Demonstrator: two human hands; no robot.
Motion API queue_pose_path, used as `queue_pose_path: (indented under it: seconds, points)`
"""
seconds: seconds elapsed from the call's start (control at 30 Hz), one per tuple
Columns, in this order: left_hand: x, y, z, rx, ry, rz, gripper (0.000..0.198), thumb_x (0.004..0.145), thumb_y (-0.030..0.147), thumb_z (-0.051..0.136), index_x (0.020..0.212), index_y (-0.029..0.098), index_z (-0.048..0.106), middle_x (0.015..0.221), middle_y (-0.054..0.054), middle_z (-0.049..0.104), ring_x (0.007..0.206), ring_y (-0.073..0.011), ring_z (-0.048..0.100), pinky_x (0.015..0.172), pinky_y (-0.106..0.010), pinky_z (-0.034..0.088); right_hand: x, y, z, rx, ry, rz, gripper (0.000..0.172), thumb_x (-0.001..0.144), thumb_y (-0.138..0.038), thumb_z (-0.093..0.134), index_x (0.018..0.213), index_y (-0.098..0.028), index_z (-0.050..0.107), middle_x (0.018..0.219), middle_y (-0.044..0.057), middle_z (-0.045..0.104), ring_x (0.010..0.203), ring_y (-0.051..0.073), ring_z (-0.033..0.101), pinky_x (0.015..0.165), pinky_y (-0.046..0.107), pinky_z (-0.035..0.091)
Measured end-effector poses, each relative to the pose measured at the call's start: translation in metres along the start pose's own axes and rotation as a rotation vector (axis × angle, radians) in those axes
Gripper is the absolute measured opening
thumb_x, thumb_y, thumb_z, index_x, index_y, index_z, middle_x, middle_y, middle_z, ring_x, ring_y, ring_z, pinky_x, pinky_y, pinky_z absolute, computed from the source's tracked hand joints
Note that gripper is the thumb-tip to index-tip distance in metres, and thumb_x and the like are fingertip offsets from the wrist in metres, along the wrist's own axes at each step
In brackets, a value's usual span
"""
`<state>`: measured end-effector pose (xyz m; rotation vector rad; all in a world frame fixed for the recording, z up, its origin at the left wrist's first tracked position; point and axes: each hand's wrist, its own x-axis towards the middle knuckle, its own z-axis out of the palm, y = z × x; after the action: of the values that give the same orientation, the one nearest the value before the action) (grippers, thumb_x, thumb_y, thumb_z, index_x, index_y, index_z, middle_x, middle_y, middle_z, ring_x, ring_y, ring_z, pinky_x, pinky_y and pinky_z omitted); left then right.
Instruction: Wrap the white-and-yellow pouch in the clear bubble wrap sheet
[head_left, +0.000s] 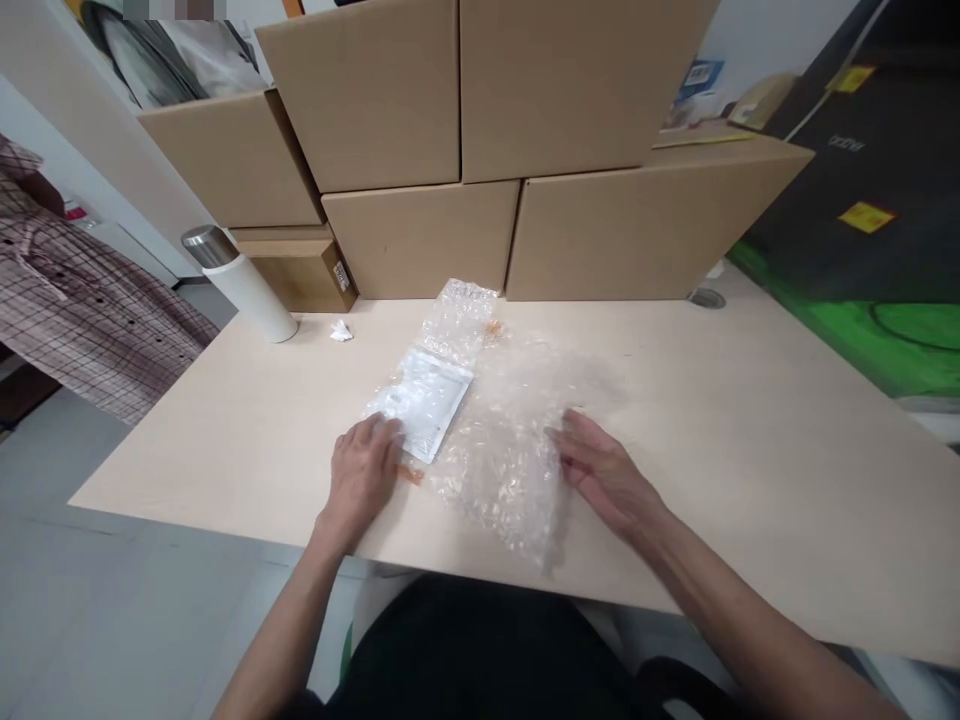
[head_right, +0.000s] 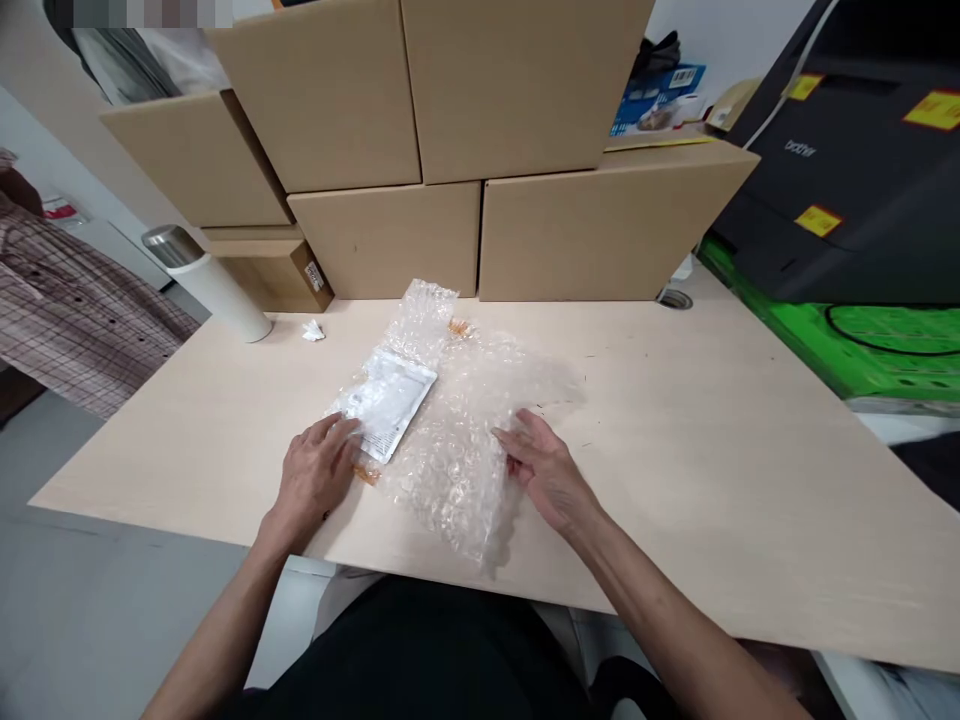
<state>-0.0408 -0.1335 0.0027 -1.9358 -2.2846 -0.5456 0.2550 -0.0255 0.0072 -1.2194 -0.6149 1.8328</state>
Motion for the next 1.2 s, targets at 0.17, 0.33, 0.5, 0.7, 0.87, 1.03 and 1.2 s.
queue_pose_path:
  seconds: [0.17,0.33,0.5,0.7,0.87,1.03,1.2]
  points:
    - [-0.010,-0.015,-0.017,-0.377,0.177,-0.424,0.035,0.098,0.046,0.044,0.119,0.023,0.060,0.096,-0.006,0.075,0.081,-0.0223,0.073,0.076,-0.036,0.056,0.035,-0.024,0.000,-0.105,-0.009,-0.314,0.048,0.045,-0.026,0.092,0.087,-0.022,0.069,0.073,-0.002,0.064,0.064,0.012,0.059,0.059,0.023,0.051]
    - [-0.034,-0.033,-0.023,-0.365,0.120,-0.624,0.060,0.091,0.048,0.056,0.143,0.022,0.042,0.108,-0.010,0.067,0.075,-0.0216,0.069,0.072,-0.040,0.056,0.066,-0.056,-0.030,-0.522,0.128,-0.605,0.033,0.062,-0.034,0.080,0.090,-0.023,0.070,0.076,-0.001,0.060,0.070,0.016,0.057,0.072,0.034,0.050]
    - [-0.046,-0.012,-0.017,-0.132,0.401,-0.393,0.035,0.091,0.037,0.057,0.120,0.019,0.067,0.118,-0.014,0.053,0.108,-0.0288,0.057,0.079,-0.041,0.053,0.051,-0.056,-0.034,-0.872,0.257,-0.947,0.017,0.075,-0.032,0.071,0.090,-0.025,0.072,0.110,0.008,0.066,0.112,0.028,0.053,0.096,0.046,0.044]
    - [-0.017,0.036,-0.014,-0.231,0.015,-0.155,0.035,0.098,0.041,0.046,0.098,0.019,0.072,0.087,-0.009,0.058,0.089,-0.0272,0.057,0.080,-0.043,0.050,0.019,-0.024,0.020,-0.757,-0.239,-0.398,0.033,0.073,-0.036,0.077,0.103,-0.023,0.071,0.083,0.003,0.072,0.065,0.018,0.059,0.062,0.034,0.048]
    - [-0.002,0.045,-0.001,-0.303,-0.127,-0.232,0.030,0.096,0.041,0.050,0.090,0.017,0.067,0.085,-0.009,0.060,0.088,-0.0273,0.057,0.080,-0.042,0.046,0.017,-0.005,0.048,-0.753,-0.382,-0.168,0.039,0.074,-0.031,0.077,0.110,-0.022,0.065,0.079,0.001,0.073,0.056,0.015,0.059,0.061,0.033,0.046]
    - [-0.011,0.031,0.001,-0.870,-0.085,-0.413,0.030,0.093,0.047,0.053,0.094,0.019,0.064,0.080,-0.002,0.065,0.071,-0.0175,0.058,0.065,-0.029,0.045,0.015,0.001,0.059,-0.555,-0.418,-0.066,0.053,0.070,-0.036,0.082,0.117,-0.019,0.063,0.087,0.003,0.071,0.061,0.013,0.058,0.056,0.027,0.040]
    - [-0.019,-0.001,-0.011,-0.930,0.029,-0.511,0.035,0.085,0.051,0.063,0.093,0.017,0.066,0.078,-0.002,0.066,0.067,-0.0157,0.057,0.060,-0.026,0.042,0.010,0.015,0.089,-0.464,-0.555,-0.062,0.050,0.069,-0.035,0.081,0.114,-0.020,0.067,0.093,0.003,0.069,0.066,0.012,0.058,0.059,0.028,0.041]
